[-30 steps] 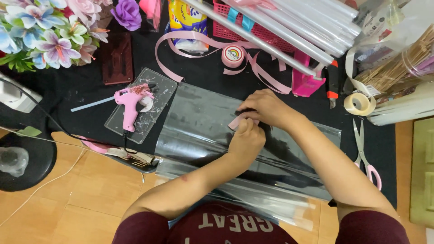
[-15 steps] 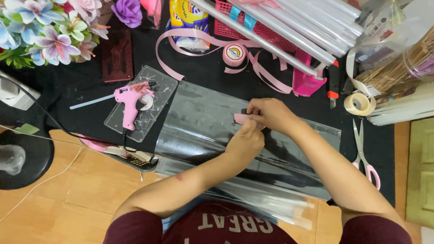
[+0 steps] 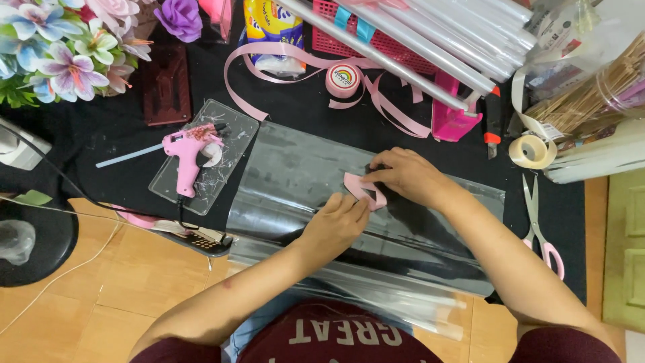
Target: The person is assembling decorative wrapping components by cutting pink ribbons and using a hot glue gun to attach them to clear plastic sheets at a design station.
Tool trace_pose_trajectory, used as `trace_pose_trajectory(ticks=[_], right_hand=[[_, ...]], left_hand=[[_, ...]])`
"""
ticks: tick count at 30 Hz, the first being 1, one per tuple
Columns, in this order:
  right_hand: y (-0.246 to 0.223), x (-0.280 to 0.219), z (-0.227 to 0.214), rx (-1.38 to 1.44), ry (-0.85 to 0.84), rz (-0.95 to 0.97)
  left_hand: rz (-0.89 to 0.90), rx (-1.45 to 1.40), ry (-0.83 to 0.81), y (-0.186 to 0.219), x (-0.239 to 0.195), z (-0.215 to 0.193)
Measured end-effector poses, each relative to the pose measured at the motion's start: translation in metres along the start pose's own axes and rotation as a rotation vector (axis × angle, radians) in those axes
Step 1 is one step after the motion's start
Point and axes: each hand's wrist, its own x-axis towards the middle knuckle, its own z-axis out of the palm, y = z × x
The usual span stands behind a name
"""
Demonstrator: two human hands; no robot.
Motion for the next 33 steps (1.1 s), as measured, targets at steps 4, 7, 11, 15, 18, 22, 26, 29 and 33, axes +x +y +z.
trace_pose_trajectory(ticks=[4, 7, 11, 15, 18, 22, 26, 29, 33], right_hand=[[-0.007, 0.0, -0.002, -0.038, 0.026, -0.008], [-0.009, -0.002, 0.003, -0.057, 0.059, -0.001], [-0.011, -0.005, 0.011, -0.091, 0.16, 0.001], [-0.005, -0.014, 0.025, -0.155, 0.199, -0.016], [0.002, -0.023, 0.038, -0.21, 0.223, -0.012], [-0.007, -0.027, 0.035, -0.211, 0.316, -0.022], [-0.013, -0.036, 0.033, -0.202, 0.412, 0.089], [-0.017, -0.041, 0.038, -0.195, 0.456, 0.15], [-0.033, -0.036, 0.033, -0.123, 0.561, 0.15]], left_hand=[[0.005, -0.015, 0.011, 0.002, -0.004, -0.005], [0.007, -0.024, -0.004, 0.001, -0.006, -0.004], [-0.03, -0.017, 0.027, -0.002, -0.005, -0.007], [-0.039, 0.0, 0.039, -0.004, -0.021, 0.016], [-0.048, 0.015, 0.056, -0.011, -0.014, 0.01], [-0.001, 0.006, 0.027, -0.024, -0.013, 0.015], [0.018, -0.044, 0.025, -0.032, -0.009, 0.018], [0.023, -0.056, -0.006, -0.037, -0.009, 0.018], [0.134, -0.016, -0.048, -0.044, 0.002, 0.01]])
